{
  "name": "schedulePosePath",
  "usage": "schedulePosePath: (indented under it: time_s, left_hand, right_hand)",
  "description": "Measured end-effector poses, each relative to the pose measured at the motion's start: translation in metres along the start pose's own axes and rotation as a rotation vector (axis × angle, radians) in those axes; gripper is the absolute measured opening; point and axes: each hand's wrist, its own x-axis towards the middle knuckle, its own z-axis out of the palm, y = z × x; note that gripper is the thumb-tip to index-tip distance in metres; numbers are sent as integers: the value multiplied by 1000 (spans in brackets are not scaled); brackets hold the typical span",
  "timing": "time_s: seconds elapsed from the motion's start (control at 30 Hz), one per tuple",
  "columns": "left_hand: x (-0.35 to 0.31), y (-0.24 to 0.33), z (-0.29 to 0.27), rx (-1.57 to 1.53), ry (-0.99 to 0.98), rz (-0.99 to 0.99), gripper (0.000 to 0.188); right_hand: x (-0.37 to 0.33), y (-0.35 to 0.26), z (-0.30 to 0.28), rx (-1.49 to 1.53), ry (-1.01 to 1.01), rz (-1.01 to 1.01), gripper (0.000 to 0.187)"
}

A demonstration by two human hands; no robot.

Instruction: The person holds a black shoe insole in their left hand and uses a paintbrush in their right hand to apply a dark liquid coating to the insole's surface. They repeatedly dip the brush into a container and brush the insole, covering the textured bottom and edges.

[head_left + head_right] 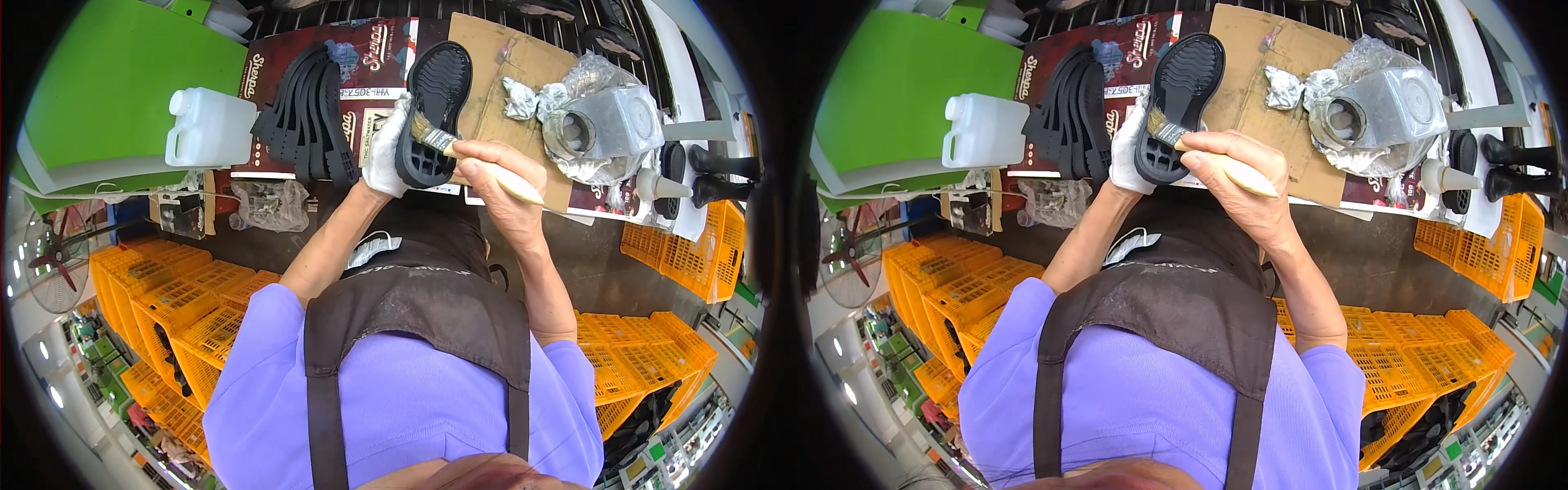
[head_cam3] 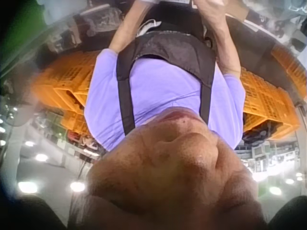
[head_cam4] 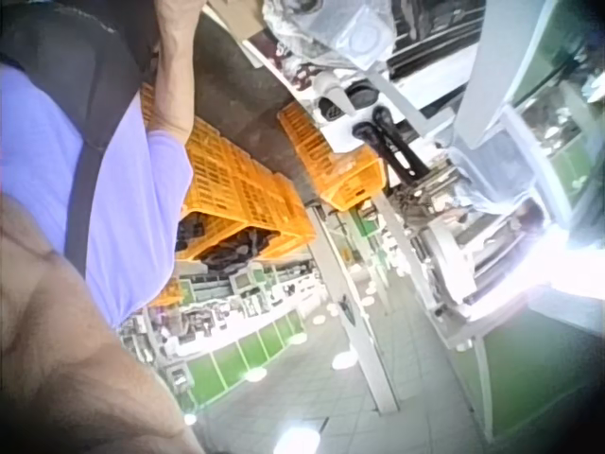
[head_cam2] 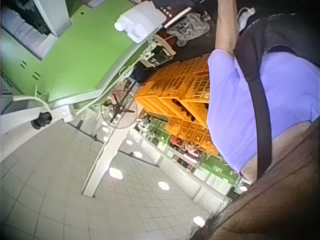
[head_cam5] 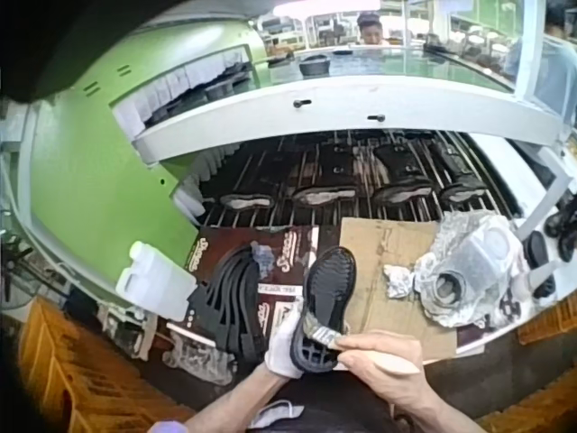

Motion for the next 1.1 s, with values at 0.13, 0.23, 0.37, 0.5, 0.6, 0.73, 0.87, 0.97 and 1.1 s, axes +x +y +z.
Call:
schedulePosePath:
  time_s: [0.13,0.23,0.37,0.5,0.6,0.73,0.87,0.97,1.1]
  left_hand:
    - [2,4,0,74,4,-7,44]
    - [1,6,3,27,7,-19,42]
    - [1,8,8,2,104,-7,37]
    - [0,13,7,-134,14,-105,34]
    - [-2,19,15,-269,-147,-209,33]
    - [-5,16,19,16,28,-196,36]
    - [-5,23,10,89,-146,-361,33]
    - [-5,26,12,112,-96,-481,32]
    - [-2,23,-1,-124,-188,-555,32]
  right_hand:
    - [-2,-7,0,20,-33,30,17]
    - [-3,-13,-2,36,-55,67,17]
    - [-3,-21,-5,78,-93,91,17]
    - [-1,-28,-11,72,-156,77,17]
    - [2,-33,-14,98,-179,87,17]
    - [6,-38,-17,127,-235,88,17]
    - [10,-33,-21,112,-289,15,18]
    - [14,-29,-25,108,-349,-15,16]
    - [21,-23,-27,113,-428,-49,15]
